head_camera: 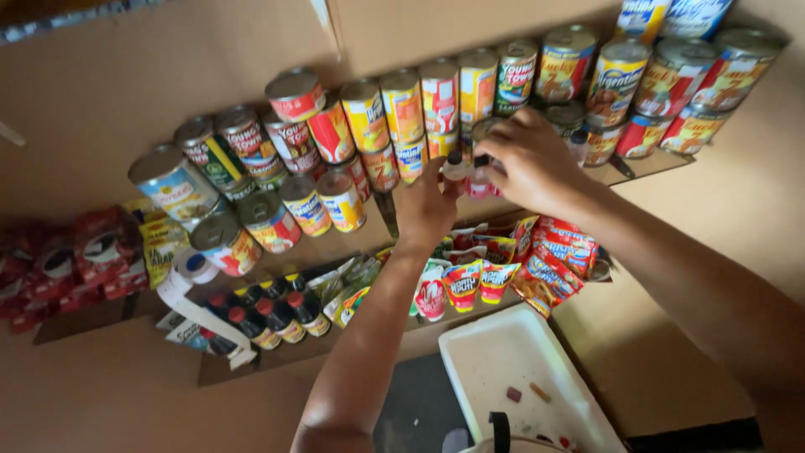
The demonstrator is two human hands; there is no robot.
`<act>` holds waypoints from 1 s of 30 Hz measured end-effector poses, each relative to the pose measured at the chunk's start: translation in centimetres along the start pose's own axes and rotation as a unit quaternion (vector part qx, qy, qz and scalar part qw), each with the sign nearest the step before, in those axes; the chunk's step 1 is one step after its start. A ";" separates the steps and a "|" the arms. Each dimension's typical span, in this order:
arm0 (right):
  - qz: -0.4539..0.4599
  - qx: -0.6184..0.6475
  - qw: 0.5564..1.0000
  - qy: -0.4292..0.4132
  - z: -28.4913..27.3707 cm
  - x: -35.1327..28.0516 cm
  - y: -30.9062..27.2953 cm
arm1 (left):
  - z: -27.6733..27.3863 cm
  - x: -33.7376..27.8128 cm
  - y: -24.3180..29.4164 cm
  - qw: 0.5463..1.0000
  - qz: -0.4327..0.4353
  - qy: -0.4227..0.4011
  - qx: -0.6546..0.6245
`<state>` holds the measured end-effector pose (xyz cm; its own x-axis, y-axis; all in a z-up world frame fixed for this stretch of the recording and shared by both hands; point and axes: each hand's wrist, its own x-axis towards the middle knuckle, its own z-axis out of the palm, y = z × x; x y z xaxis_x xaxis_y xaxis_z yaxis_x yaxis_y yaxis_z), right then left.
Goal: Organizing and arranging canned goods and food packets on store shelves.
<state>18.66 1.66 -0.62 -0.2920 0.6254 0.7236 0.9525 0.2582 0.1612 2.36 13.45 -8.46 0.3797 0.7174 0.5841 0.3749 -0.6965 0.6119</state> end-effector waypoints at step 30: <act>0.144 -0.016 0.934 0.327 -22.0 8.3 13.0 | -5.8 13.3 32.9 0.938 0.235 0.235 0.093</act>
<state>30.48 -5.97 22.28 0.0817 0.0797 0.9935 0.9887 0.1189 -0.0909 14.87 0.15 22.54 0.1424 0.2257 0.9637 0.4175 -0.8965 0.1483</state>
